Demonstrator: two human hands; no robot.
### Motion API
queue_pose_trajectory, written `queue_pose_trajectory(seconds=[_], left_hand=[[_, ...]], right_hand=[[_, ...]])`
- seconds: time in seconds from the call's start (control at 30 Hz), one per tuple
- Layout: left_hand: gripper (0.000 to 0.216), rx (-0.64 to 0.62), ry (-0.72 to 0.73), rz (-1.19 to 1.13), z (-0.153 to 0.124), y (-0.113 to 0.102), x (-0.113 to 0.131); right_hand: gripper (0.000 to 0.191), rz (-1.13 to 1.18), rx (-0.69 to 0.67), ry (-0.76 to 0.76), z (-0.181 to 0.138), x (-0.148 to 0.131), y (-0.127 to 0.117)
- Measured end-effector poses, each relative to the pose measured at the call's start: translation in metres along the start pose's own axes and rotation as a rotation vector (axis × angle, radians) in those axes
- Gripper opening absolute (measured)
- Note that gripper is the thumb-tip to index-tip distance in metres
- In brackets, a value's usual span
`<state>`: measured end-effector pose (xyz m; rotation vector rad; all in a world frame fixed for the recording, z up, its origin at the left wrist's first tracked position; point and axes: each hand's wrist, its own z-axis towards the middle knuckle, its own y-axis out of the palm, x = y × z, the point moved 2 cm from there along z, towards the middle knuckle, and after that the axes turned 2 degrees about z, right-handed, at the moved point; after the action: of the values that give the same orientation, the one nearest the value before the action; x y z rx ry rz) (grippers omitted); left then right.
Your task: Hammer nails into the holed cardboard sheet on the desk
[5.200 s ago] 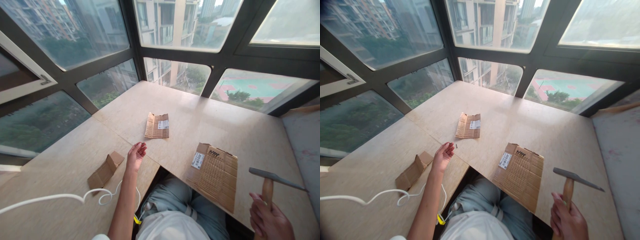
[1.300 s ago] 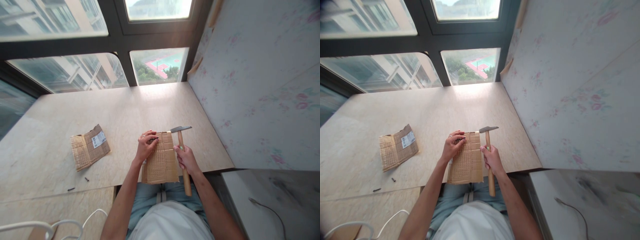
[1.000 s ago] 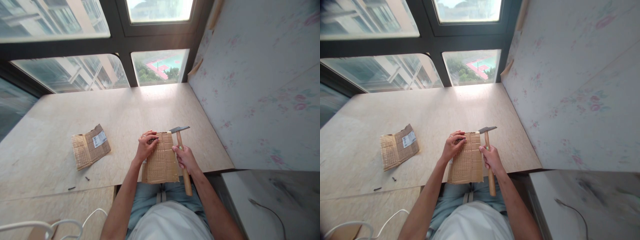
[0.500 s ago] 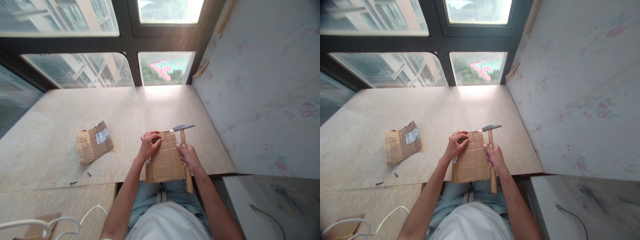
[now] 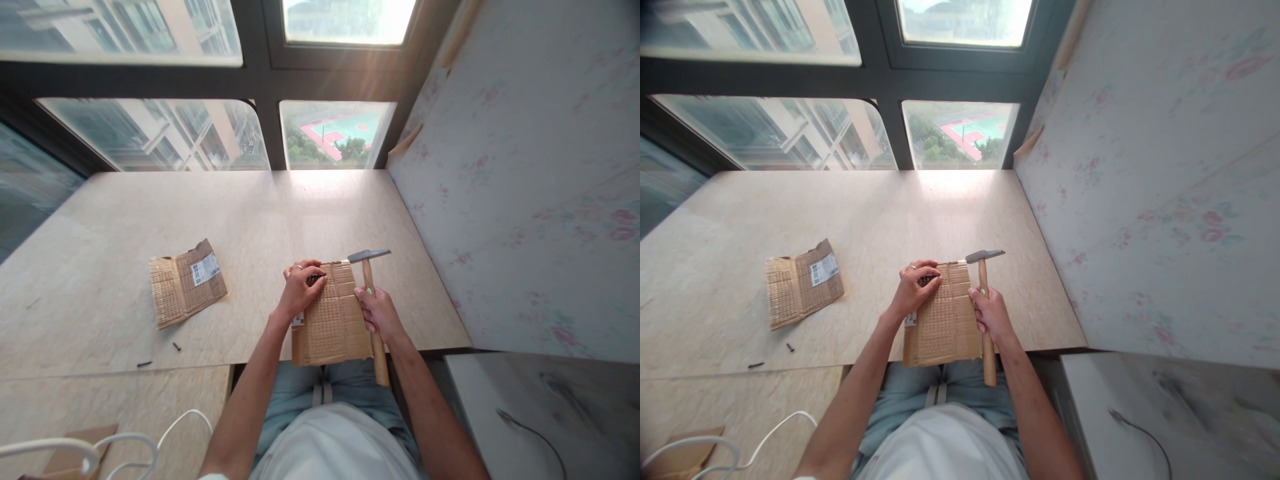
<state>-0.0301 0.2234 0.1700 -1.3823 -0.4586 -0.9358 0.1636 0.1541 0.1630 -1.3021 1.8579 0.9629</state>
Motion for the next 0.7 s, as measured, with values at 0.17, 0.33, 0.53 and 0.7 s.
queue_pose_trajectory(seconds=[0.17,0.33,0.53,0.7], left_hand=[[0.005,0.0,-0.008,-0.051,0.0004,0.0005,-0.0035],[0.005,-0.004,-0.016,-0.028,-0.0009,0.0027,-0.0055],[0.005,0.013,-0.003,-0.026,-0.0021,0.0037,-0.006],[0.005,0.044,-0.007,-0.013,-0.0031,0.0042,-0.0036]], right_hand=[[0.033,-0.01,0.007,0.004,0.0016,0.0013,-0.0011],[0.034,-0.027,0.016,0.008,0.0034,0.0028,-0.0021],[0.034,-0.028,0.019,0.011,0.0033,0.0018,-0.0026],[0.034,-0.041,0.011,0.008,0.0024,0.0012,-0.0023]])
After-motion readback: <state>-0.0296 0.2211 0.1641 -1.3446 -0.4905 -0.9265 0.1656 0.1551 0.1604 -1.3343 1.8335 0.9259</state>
